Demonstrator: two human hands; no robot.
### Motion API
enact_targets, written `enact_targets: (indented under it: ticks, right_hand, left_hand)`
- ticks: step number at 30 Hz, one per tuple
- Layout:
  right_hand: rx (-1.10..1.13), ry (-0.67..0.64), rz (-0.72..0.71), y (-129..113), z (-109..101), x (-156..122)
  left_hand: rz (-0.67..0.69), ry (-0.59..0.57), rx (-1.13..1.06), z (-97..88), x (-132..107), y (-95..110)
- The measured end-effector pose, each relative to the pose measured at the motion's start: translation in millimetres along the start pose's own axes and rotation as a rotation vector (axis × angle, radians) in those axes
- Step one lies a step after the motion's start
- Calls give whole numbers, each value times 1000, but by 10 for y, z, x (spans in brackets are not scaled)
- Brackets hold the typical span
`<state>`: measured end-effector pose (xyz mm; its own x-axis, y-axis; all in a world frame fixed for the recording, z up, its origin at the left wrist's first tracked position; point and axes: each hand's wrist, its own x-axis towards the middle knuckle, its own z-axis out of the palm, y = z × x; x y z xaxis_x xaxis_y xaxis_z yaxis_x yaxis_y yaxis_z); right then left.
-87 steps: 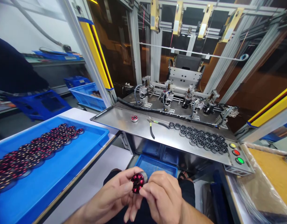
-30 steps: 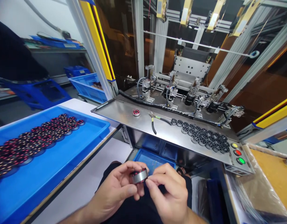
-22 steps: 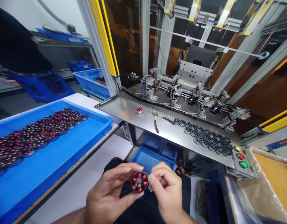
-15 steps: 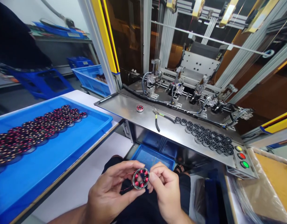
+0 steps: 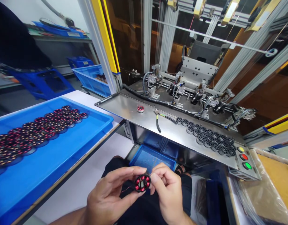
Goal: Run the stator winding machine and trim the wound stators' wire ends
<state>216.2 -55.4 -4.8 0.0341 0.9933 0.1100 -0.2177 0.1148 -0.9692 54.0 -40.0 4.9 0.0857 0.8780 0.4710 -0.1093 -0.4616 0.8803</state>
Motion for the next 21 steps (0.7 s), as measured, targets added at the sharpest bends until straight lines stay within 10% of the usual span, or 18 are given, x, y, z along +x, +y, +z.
enact_targets:
  ticks: [5, 11, 16, 21]
  right_hand:
    - [-179, 14, -194, -217, 12, 18]
    - [-620, -256, -728, -680, -64, 112]
    - [-827, -322, -877, -819, -109, 183]
    - [-904, -185, -768, -890, -108, 190]
  left_hand:
    - [-14, -202, -98, -137, -81, -22]
    - [-396, -253, -468, -39, -25, -69]
    - [-885, -644, -904, 187, 191, -126]
    - [-637, -325, -927, 163, 235, -13]
